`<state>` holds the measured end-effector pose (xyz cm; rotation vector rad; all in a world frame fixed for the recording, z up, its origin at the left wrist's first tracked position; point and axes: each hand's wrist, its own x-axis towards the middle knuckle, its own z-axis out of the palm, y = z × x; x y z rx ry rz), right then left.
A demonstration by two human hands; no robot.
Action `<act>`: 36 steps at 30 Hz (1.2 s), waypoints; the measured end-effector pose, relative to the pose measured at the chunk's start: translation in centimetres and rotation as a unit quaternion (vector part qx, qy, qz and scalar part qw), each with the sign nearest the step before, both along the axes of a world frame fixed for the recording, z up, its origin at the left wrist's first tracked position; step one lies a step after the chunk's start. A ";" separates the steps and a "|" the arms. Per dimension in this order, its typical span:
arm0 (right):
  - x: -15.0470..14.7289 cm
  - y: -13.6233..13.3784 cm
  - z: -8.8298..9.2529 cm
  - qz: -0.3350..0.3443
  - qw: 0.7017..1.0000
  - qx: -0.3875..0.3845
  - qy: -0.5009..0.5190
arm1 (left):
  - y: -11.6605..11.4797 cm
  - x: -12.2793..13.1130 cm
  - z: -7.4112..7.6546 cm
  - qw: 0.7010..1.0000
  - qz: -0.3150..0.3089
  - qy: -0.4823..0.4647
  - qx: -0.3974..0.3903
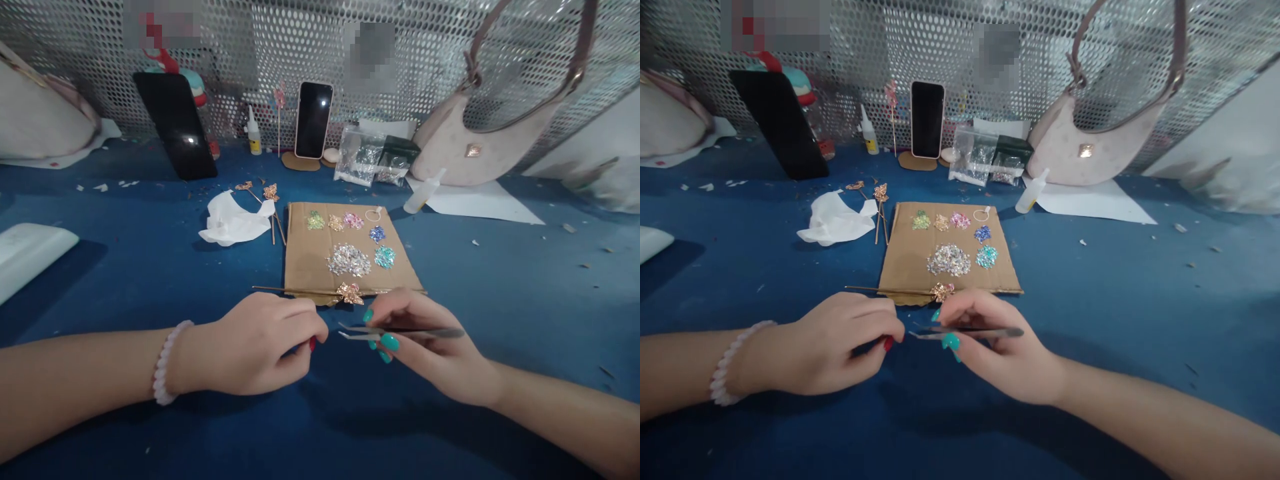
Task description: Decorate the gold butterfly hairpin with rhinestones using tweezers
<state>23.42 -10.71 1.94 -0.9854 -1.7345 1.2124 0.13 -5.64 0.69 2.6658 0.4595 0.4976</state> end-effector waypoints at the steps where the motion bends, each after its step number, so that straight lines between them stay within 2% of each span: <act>1: 0.0 0.0 0.1 0.004 1.000 0.003 -0.013 | 0.1 0.0 0.1 1.000 0.001 0.003 -0.017; 9: 0.2 0.2 -0.1 0.019 0.998 0.038 -0.049 | 0.4 0.3 0.6 0.993 0.013 0.007 -0.119; 14: 0.0 0.1 -0.1 0.007 0.995 0.051 -0.081 | 0.1 0.5 0.7 0.977 0.053 -0.008 -0.208; 19: -0.2 0.1 0.3 0.011 0.989 0.096 -0.109 | -0.2 0.7 0.7 0.964 0.058 -0.029 -0.257; 27: -0.2 0.2 0.4 0.016 0.989 0.092 -0.118 | -0.1 0.7 0.6 0.960 0.053 -0.036 -0.272; 36: -0.1 0.1 0.4 0.021 0.988 0.088 -0.124 | -0.1 0.7 0.5 0.966 0.038 -0.033 -0.252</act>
